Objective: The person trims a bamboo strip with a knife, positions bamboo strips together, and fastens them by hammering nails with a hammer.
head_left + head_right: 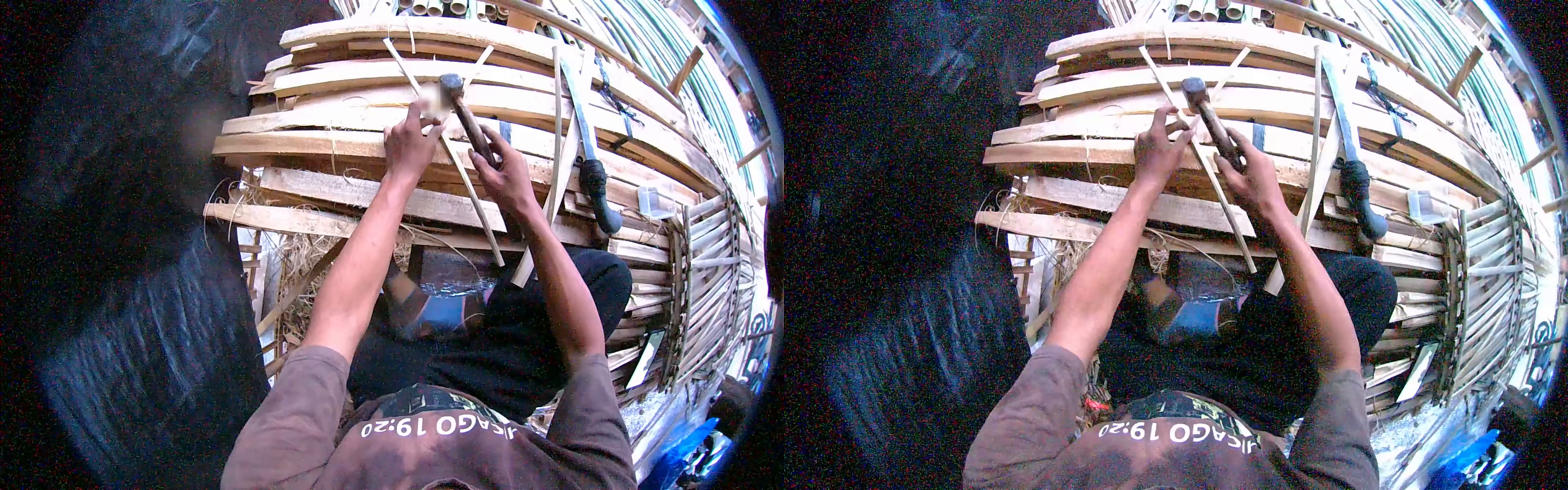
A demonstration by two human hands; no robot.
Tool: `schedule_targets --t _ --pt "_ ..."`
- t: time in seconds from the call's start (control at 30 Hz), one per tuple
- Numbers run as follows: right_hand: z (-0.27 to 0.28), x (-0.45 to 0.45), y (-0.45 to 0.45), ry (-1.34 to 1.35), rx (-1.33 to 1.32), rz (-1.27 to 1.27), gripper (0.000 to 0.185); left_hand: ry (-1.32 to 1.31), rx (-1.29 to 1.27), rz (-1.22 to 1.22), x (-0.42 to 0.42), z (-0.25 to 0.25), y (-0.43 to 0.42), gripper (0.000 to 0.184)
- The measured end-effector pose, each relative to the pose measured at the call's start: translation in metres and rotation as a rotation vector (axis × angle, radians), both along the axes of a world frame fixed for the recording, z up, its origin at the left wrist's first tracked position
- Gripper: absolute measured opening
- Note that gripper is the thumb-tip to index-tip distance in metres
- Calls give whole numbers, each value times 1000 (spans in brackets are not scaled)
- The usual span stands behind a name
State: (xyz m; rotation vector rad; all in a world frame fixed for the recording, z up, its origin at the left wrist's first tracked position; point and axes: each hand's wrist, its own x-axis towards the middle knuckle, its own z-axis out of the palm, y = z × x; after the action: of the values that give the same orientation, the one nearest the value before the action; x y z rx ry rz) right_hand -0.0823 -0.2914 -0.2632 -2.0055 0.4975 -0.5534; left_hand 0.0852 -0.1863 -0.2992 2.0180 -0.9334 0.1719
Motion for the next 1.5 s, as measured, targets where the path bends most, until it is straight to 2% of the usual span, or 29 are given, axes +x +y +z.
schedule_targets --t 0.07,0.13,0.17,0.23,0.37,0.47,0.6,0.7,0.83,1.0,1.13,1.23,1.3,1.43,1.5 --pt "-5 9 -10 -54 -170 15 50 -8 -11 -8 -1 -2 0 48" --pt "-4 10 -13 -25 -161 6 49 -35 -95 13 -2 -4 -2 36" --pt "-2 9 -14 9 -162 25 49 -35 -94 12 0 -5 -3 36" --pt "-5 6 -14 52 -157 44 49 -136 -61 -2 1 -8 -1 20" --pt "-17 11 -19 -31 -207 16 48 -172 -45 37 0 -6 0 15" --pt "-13 10 -17 -22 -213 19 48 -156 -195 -27 2 -7 1 11" --pt "-20 14 -18 -66 -199 18 48 -189 -195 -33 0 -5 3 13" --pt "-18 12 -17 -55 -192 4 48 -99 -243 -11 5 -11 0 20" --pt "-18 12 -17 -35 -195 5 46 -38 -185 -23 7 -12 1 21" --pt "-10 9 -15 -22 -170 20 46 -211 -234 -12 7 -14 -2 14" --pt "-3 9 -13 63 -115 34 50 -169 -224 -16 7 -14 0 13" --pt "-6 9 -14 76 -136 31 49 -235 -216 -22 7 -13 -1 12" --pt "-7 9 -15 72 -167 22 49 -155 -144 -23 7 -12 1 21" --pt "-8 10 -15 97 -147 22 50 -150 -163 -26 6 -11 1 22" --pt "-10 10 -15 94 -149 20 50 -254 -241 -35 5 -10 0 12"
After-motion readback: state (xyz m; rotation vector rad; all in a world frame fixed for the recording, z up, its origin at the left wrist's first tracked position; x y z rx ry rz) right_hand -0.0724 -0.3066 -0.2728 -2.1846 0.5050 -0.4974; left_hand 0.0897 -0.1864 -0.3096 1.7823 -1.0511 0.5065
